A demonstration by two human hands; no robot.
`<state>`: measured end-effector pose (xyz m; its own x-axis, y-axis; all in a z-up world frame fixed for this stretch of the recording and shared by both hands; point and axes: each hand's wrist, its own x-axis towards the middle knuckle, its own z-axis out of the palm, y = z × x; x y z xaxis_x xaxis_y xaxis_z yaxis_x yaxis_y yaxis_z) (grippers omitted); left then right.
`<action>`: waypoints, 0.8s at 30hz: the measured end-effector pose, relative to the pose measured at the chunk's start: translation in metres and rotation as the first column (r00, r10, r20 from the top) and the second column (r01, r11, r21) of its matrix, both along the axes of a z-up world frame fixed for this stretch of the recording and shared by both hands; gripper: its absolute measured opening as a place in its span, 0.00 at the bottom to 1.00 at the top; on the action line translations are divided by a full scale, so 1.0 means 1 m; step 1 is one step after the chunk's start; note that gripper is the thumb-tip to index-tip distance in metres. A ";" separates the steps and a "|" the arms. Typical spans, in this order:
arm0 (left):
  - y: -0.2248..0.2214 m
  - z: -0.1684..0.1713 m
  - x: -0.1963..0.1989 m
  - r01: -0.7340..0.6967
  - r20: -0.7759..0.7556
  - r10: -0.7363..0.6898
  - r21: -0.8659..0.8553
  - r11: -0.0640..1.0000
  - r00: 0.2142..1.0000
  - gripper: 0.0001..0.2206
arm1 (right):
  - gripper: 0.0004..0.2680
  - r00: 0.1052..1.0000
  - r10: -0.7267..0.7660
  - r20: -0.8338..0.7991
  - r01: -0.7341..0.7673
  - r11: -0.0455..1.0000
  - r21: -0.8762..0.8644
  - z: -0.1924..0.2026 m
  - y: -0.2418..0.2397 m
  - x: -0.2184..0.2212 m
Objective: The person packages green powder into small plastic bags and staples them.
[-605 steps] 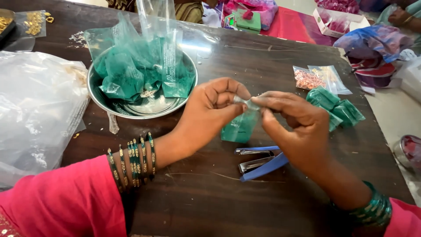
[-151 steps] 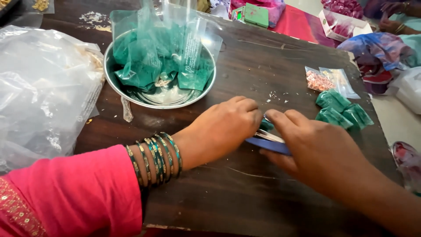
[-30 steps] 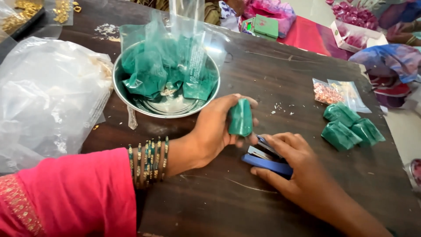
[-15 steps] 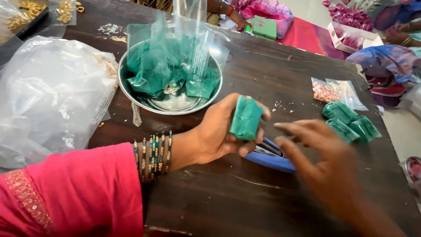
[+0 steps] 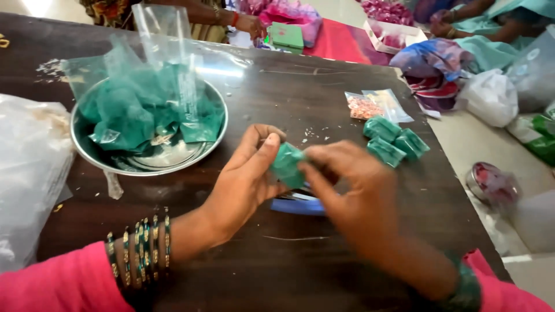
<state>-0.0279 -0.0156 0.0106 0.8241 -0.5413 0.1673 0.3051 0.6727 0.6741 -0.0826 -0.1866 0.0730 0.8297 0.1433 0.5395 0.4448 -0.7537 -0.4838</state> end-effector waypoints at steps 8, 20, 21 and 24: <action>0.002 -0.003 0.006 -0.229 0.190 0.171 0.345 0.910 0.967 0.13 | 0.08 0.945 -0.312 -0.098 0.218 0.823 -0.524 0.027 -0.101 -0.015; -0.002 0.001 0.000 -0.359 0.404 0.192 0.391 0.848 0.894 0.09 | 0.08 0.795 -0.569 -0.208 0.518 0.817 -0.255 -0.017 -0.142 -0.046; -0.002 0.002 -0.001 -0.367 0.426 0.184 0.399 0.840 0.886 0.09 | 0.08 0.764 -0.623 -0.164 0.546 0.761 -0.350 -0.015 -0.142 -0.047; -0.001 0.003 -0.003 -0.379 0.434 0.184 0.421 0.824 0.882 0.08 | 0.08 0.706 -0.689 -0.165 0.632 0.718 -0.293 -0.008 -0.138 -0.052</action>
<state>-0.0308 -0.0169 0.0138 0.8850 -0.3843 0.2626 -0.1745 0.2492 0.9526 -0.1343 -0.3246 0.0651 0.8491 -0.4129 0.3294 -0.3168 -0.8971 -0.3079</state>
